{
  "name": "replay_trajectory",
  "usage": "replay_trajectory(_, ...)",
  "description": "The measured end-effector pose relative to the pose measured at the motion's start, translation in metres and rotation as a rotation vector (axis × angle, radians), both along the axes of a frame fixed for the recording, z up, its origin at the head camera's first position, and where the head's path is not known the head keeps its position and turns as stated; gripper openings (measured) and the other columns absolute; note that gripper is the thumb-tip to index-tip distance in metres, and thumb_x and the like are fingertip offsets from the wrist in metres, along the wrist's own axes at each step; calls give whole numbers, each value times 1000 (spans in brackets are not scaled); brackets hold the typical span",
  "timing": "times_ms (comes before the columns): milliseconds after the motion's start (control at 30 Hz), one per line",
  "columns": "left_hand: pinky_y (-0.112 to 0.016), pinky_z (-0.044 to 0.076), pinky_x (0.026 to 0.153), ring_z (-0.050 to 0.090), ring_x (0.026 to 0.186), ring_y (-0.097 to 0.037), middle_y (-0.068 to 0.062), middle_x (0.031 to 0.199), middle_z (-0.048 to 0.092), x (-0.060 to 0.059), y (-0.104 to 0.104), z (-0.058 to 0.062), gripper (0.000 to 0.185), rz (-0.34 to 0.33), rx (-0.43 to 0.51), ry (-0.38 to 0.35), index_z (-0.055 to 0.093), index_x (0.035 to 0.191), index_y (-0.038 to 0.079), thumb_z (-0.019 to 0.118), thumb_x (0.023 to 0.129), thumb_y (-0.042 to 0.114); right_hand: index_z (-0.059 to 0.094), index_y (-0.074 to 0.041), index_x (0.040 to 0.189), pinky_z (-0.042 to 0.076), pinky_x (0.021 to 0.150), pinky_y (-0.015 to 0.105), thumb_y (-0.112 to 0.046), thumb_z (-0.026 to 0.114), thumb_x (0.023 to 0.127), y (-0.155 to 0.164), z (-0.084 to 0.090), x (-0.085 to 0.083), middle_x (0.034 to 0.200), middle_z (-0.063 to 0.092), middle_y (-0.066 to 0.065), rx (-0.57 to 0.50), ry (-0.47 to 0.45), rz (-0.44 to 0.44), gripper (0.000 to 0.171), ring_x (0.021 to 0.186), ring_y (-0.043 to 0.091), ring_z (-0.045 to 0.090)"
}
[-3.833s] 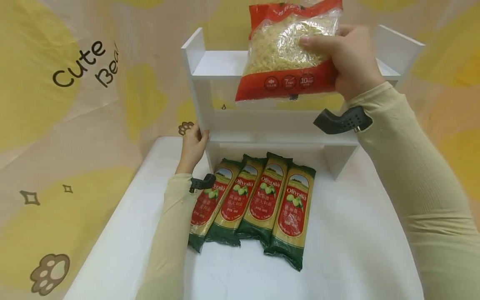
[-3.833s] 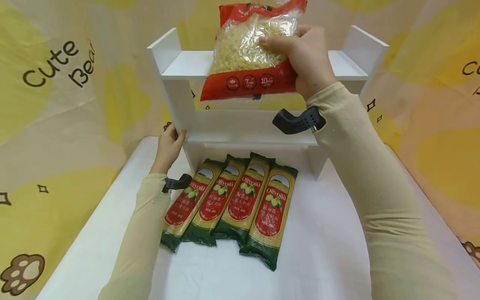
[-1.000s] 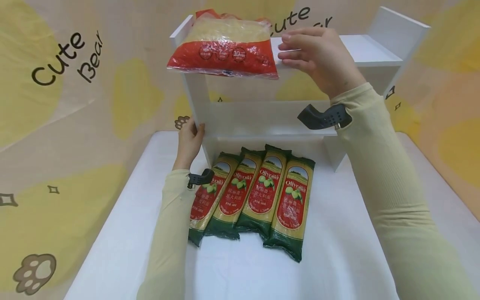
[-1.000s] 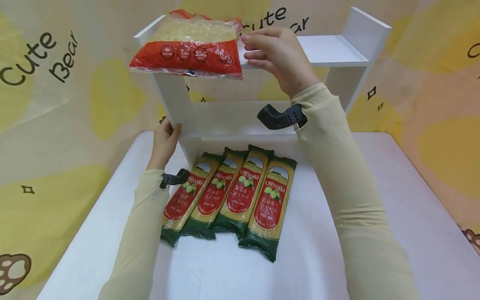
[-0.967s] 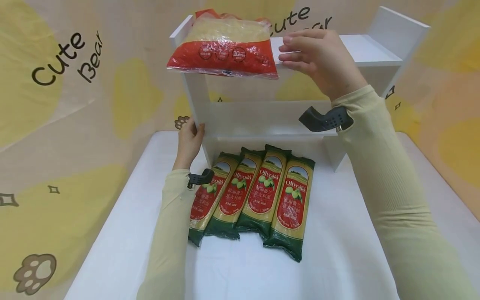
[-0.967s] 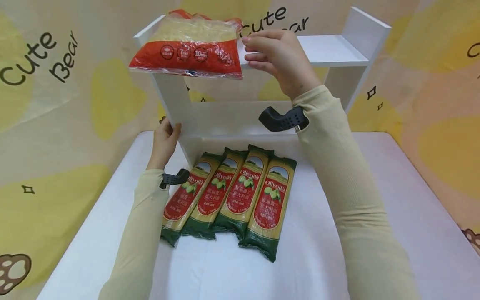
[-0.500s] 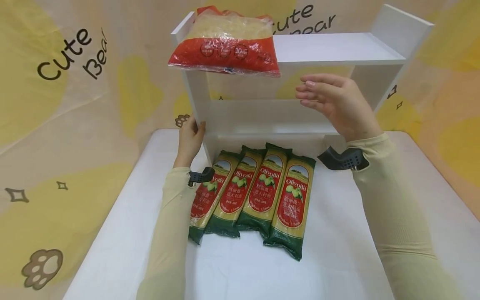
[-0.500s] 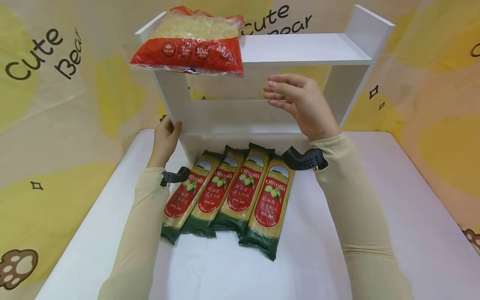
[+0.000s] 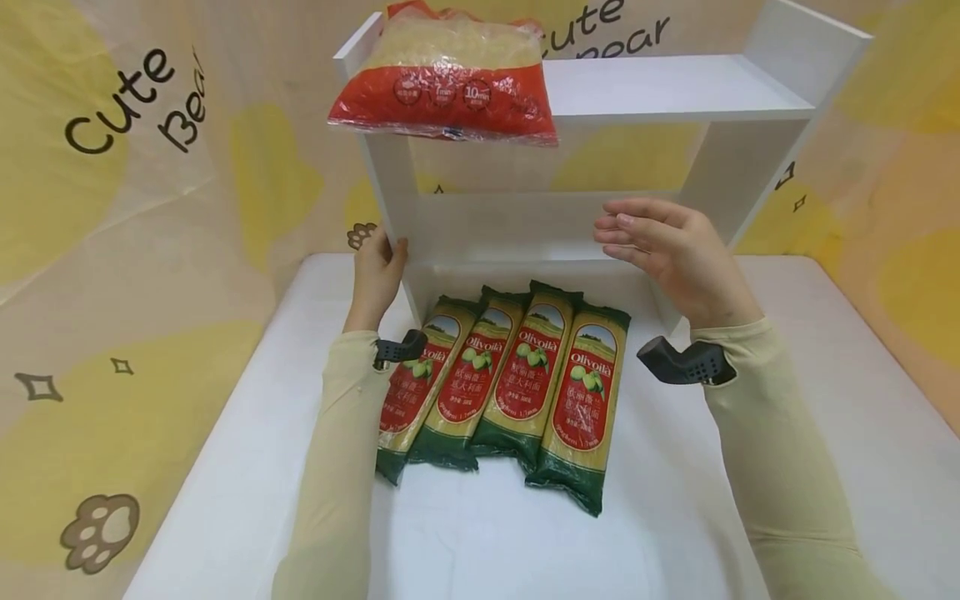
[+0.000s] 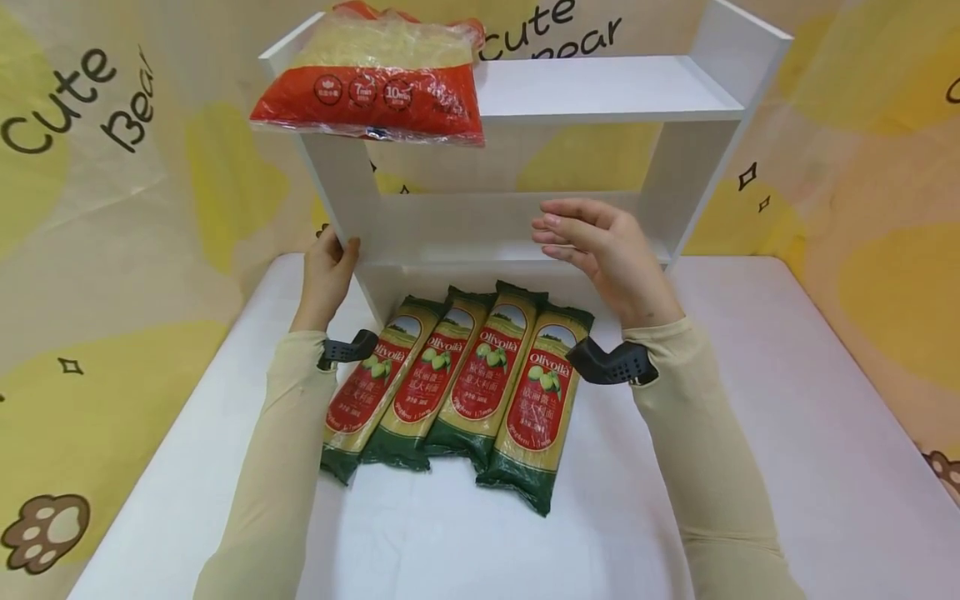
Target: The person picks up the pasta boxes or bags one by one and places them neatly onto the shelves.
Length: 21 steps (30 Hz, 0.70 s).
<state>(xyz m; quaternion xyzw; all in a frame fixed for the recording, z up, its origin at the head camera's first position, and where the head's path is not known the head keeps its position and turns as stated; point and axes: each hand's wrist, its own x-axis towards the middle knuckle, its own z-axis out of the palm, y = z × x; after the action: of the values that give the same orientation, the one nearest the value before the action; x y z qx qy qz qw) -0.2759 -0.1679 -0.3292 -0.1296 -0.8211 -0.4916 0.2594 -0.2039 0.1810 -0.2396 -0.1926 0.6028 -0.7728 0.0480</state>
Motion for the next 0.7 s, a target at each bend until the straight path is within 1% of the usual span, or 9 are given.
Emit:
replay_trajectory(233,-48,49,86,59,107,-36,-26,120,58,1,-1,0,33,12,4,0,53,128,-3,49,96,2,63,2,113,48,89,28,-6,54,95,8,-33,6,106,66,13,-20,-13,26,22,95,21,64)
replay_trajectory(400,-47,48,87,58,109,-35,-26,121,57,0,-1,0,33,5,21,-11,53,128,-2,48,96,4,64,-2,111,48,90,27,-6,53,96,15,-56,10,104,66,10,-25,-64,31,20,95,20,64)
replay_trajectory(533,-47,48,87,58,109,-36,-26,122,57,-1,0,-1,32,4,22,-13,54,128,-2,48,96,4,65,-5,110,48,89,26,-7,53,96,19,-69,14,103,67,8,-6,-112,19,19,96,19,63)
replay_trajectory(700,-47,49,85,59,106,-35,-26,120,58,-2,0,-2,31,13,10,-1,54,126,-3,49,96,3,64,-7,109,49,87,26,-6,52,96,25,-80,16,102,67,6,6,-145,25,18,94,17,64)
